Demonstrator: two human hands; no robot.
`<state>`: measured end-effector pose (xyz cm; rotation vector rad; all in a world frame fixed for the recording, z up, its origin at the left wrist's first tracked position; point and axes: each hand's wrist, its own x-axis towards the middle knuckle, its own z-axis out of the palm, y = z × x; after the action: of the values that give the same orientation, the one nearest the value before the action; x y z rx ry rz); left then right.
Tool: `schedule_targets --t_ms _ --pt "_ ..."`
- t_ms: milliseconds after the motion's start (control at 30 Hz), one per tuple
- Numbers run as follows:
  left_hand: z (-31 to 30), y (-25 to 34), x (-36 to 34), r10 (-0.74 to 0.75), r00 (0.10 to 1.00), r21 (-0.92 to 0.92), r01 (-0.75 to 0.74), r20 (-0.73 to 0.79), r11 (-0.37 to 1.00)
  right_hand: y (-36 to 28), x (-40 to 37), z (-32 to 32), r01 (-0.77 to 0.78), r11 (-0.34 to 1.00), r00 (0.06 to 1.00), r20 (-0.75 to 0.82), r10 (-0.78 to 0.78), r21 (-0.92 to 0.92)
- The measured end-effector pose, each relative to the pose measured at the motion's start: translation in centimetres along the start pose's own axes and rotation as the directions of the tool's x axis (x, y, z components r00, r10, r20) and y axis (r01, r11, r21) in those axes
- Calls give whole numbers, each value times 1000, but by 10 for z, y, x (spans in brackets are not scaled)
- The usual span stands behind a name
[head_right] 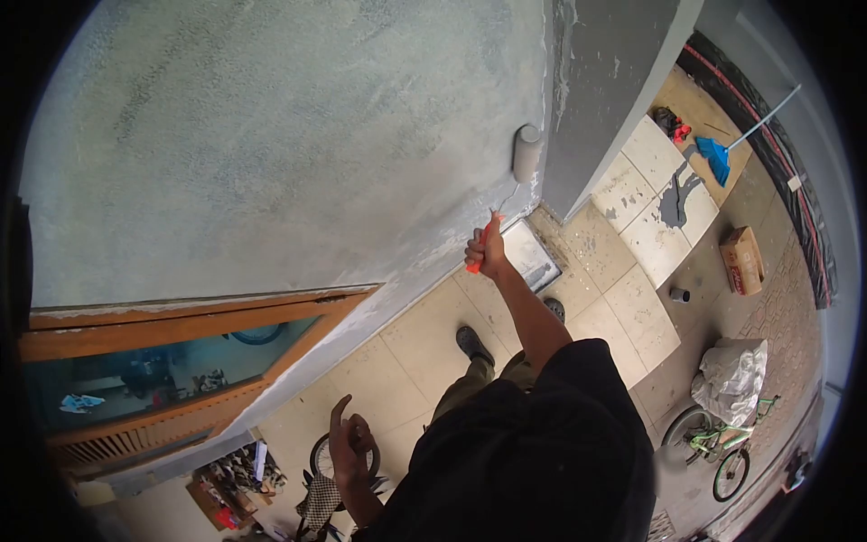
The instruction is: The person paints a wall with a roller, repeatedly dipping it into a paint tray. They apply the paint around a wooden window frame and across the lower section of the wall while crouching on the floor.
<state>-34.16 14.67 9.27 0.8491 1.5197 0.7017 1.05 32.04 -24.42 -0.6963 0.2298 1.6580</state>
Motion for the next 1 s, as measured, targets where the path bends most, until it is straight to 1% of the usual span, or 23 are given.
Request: schedule_targets --t_ms 33,100,133,200,233,267,300,367,400,433,467,500,567,633,667,700,733,767,800,867,900,933,1000 --pt "9 -8 -8 0 1000 -17 0 -23 1000 -22 9 3 42 998 999 3 -42 44" --pt "23 -31 -30 -78 987 -171 53 -143 984 -29 13 3 11 999 1000 18 -12 52" --pt "31 -38 -37 -62 989 -114 47 -131 992 -25 12 0 4 997 1000 24 -6 78" --pt "52 -43 -56 -119 981 -168 94 -150 981 21 -16 -9 -123 992 992 -1 123 -14" --pt "62 -44 -58 -140 980 -207 110 -138 972 44 -34 -10 -183 973 983 -7 183 -139" --pt "63 -53 -63 -94 992 -112 85 -82 990 66 -46 -12 -303 936 952 -22 304 -181" --pt "68 -54 -69 -105 987 -120 91 -117 989 88 -52 -19 -343 907 938 -32 346 -242" --pt "79 -50 -73 -102 988 -93 92 -112 991 113 -60 -21 -377 864 925 -89 370 -333" --pt "84 -41 -77 -171 974 -173 144 -152 974 118 -60 -22 -397 856 916 -84 393 -331" --pt "81 -44 -82 -177 969 -173 148 -170 974 117 -57 -21 -351 881 936 -103 336 -317" --pt "77 -50 -88 -161 968 -111 142 -191 984 113 -55 -20 -304 902 952 -125 279 -306" --pt "75 -50 -94 -138 969 -143 109 -207 984 103 -48 -17 -294 925 954 -137 268 -240" --pt "67 -54 -103 -116 965 -179 75 -235 981 71 -22 -16 -131 975 989 -93 115 -179" --pt "49 -67 -112 -176 931 -251 96 -319 963 26 6 -1 34 996 999 -30 -36 -83" --pt "42 -70 -113 -210 921 -366 80 -329 927 8 16 9 112 993 994 8 -111 -31" --pt "34 -74 -112 -212 925 -377 83 -315 922 -2 26 12 131 991 991 3 -131 -25" --pt "24 -78 -108 -196 936 -308 102 -293 946 1 28 11 126 991 992 0 -126 -34" --pt "13 -81 -101 -177 948 -230 116 -266 966 15 30 11 126 991 992 -5 -126 -36" --pt "0 -84 -92 -188 957 -287 120 -223 950 37 27 3 93 994 996 19 -92 -65" --pt "-19 -70 -70 -181 971 -220 144 -159 965 96 6 0 -25 995 999 -49 20 -98" --pt "-27 -62 -58 -177 977 -171 156 -121 973 131 -1 -6 -140 983 989 -59 133 -122" --pt "-35 -55 -46 -92 993 -10 91 -80 996 165 -13 -4 -196 968 980 -64 188 -155" --pt "-53 -47 -30 -110 992 -33 108 -61 994 227 -32 3 -299 925 954 -93 285 -232"
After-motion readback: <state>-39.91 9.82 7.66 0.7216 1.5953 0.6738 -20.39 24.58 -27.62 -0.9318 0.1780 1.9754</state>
